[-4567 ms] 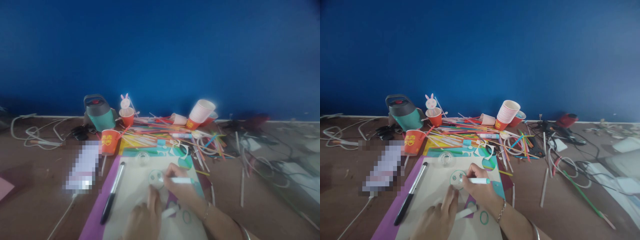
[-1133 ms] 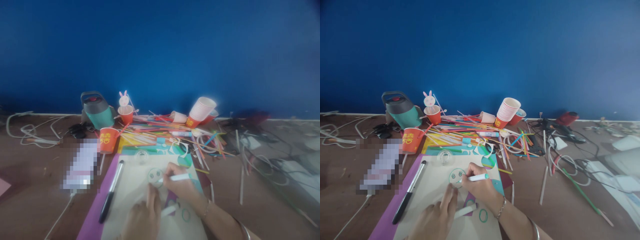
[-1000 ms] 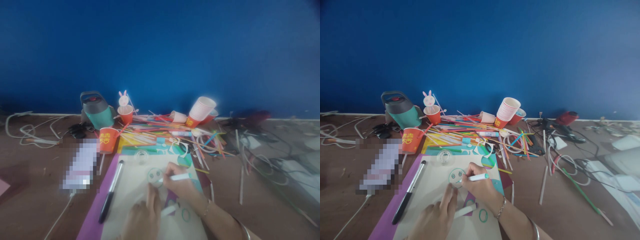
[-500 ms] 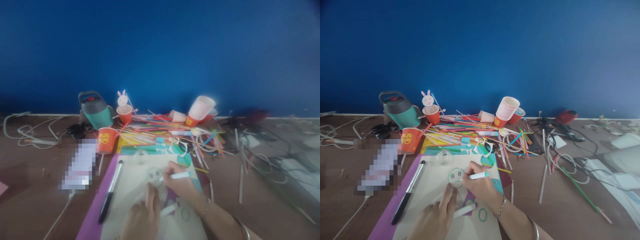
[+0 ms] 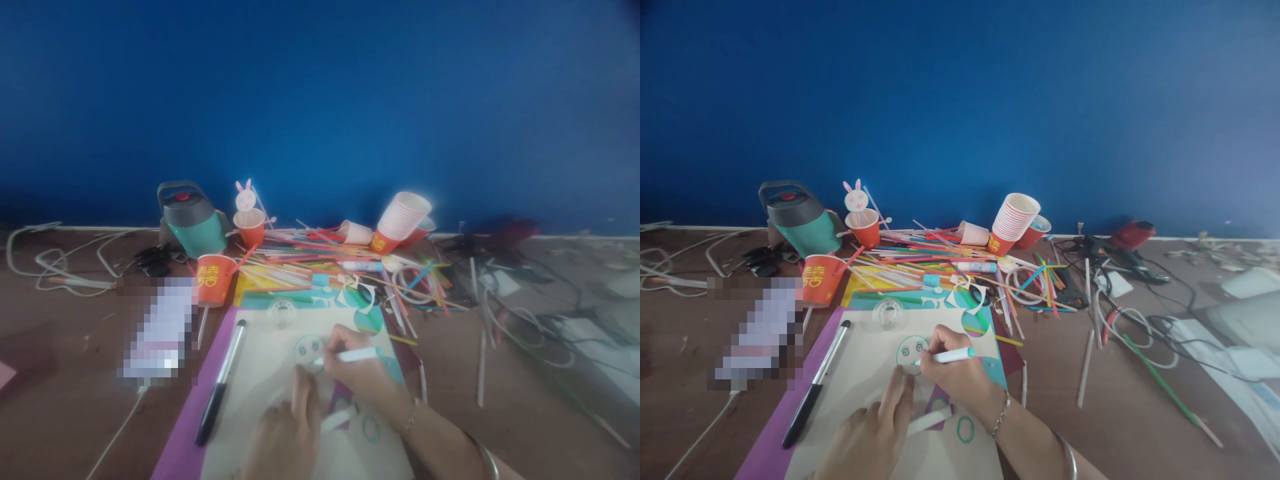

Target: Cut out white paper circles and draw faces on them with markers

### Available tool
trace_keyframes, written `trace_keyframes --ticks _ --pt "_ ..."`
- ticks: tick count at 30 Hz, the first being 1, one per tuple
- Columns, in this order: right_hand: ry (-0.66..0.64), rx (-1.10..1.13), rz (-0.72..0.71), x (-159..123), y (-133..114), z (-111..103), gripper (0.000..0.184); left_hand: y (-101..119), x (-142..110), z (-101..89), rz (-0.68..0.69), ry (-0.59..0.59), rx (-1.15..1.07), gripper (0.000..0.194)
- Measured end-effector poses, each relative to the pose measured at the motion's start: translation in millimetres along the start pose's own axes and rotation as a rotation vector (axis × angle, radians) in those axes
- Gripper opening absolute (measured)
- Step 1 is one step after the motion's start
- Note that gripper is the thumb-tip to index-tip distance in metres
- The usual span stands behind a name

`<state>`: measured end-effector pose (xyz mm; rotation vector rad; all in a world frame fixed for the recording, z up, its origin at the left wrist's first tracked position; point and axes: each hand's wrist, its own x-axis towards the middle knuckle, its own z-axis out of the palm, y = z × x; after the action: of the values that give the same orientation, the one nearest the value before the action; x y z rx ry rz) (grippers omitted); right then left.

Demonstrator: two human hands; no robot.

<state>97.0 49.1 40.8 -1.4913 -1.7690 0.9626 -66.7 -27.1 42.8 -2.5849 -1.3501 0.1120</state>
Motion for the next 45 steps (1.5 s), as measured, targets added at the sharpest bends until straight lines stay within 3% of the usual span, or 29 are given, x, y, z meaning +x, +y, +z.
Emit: trace_keyframes --ticks 45 --pt "0.024 -0.028 0.005 0.3 -0.7 -0.5 0.022 -0.3 0.5 -2.0 0.008 0.010 0.008 0.045"
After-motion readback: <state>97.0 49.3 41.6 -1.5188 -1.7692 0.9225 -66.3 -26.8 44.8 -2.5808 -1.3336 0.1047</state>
